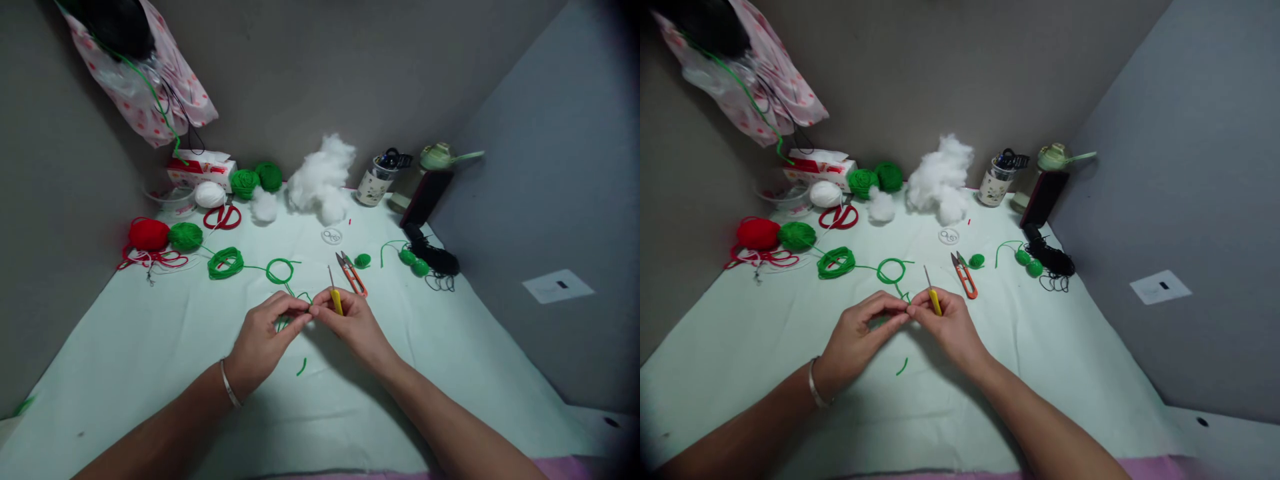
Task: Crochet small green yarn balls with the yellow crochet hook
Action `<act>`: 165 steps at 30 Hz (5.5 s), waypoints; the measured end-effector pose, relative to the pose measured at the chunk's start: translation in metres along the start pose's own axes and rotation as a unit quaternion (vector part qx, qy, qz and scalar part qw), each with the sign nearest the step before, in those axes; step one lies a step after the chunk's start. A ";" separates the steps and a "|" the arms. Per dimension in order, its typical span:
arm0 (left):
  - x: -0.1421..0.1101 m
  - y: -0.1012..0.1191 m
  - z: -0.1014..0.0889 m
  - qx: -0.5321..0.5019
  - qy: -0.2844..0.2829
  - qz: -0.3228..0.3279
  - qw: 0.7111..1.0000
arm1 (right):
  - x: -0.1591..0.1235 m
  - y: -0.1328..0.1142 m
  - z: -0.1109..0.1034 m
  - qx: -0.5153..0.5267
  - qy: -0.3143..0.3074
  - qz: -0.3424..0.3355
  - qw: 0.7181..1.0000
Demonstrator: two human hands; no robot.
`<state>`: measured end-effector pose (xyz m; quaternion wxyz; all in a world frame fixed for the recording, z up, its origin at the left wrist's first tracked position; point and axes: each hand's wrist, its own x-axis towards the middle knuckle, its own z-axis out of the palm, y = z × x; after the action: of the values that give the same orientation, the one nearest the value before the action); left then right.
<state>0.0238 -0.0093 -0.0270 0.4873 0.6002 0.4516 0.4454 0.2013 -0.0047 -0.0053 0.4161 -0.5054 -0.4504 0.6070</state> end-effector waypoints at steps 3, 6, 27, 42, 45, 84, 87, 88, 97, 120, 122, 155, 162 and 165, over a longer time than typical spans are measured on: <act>0.001 0.000 -0.002 0.009 0.006 0.007 1.000 | -0.002 0.002 0.000 -0.034 0.013 -0.011 0.999; 0.001 0.004 -0.002 0.002 0.015 -0.004 1.000 | -0.005 0.002 0.001 -0.068 0.011 -0.027 0.997; 0.003 0.003 -0.001 -0.199 -0.040 -0.169 0.964 | -0.007 -0.007 -0.001 -0.105 -0.014 -0.047 0.993; 0.005 0.000 -0.002 -0.208 -0.049 -0.193 0.958 | -0.007 -0.008 -0.007 -0.139 -0.039 -0.026 0.989; 0.006 0.002 -0.002 -0.203 -0.049 -0.195 0.958 | -0.007 -0.007 -0.008 -0.136 -0.032 -0.037 0.990; 0.004 0.005 -0.006 -0.248 -0.007 -0.199 0.948 | -0.005 -0.005 -0.022 -0.066 0.026 -0.112 0.991; 0.004 0.005 -0.006 -0.256 -0.001 -0.196 0.947 | -0.008 -0.002 -0.021 -0.048 0.039 -0.116 0.991; 0.004 0.005 -0.006 -0.257 0.000 -0.192 0.947 | -0.010 -0.001 -0.020 -0.036 0.038 -0.128 0.990; 0.002 0.002 -0.005 -0.263 0.036 -0.167 0.950 | -0.019 -0.006 -0.010 -0.078 0.035 -0.241 0.967; 0.006 0.003 -0.005 -0.293 0.069 -0.178 0.937 | -0.021 0.003 -0.007 -0.532 -0.002 -0.584 0.613; 0.006 0.003 -0.005 -0.294 0.072 -0.179 0.936 | -0.021 0.003 -0.006 -0.535 -0.002 -0.589 0.606; 0.002 0.013 -0.006 -0.325 -0.012 -0.205 0.923 | -0.003 -0.005 -0.013 0.126 -0.024 -0.041 0.991; -0.001 0.015 -0.005 -0.345 -0.037 -0.208 0.915 | -0.005 -0.006 -0.009 0.157 -0.054 -0.025 0.986; -0.002 0.016 -0.003 -0.344 -0.041 -0.203 0.916 | -0.007 -0.002 -0.007 0.116 -0.054 -0.074 0.989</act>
<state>0.0224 -0.0122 -0.0105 0.7617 0.3084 0.3619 0.4401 0.2092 -0.0102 -0.0021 0.4909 -0.3853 -0.4347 0.6493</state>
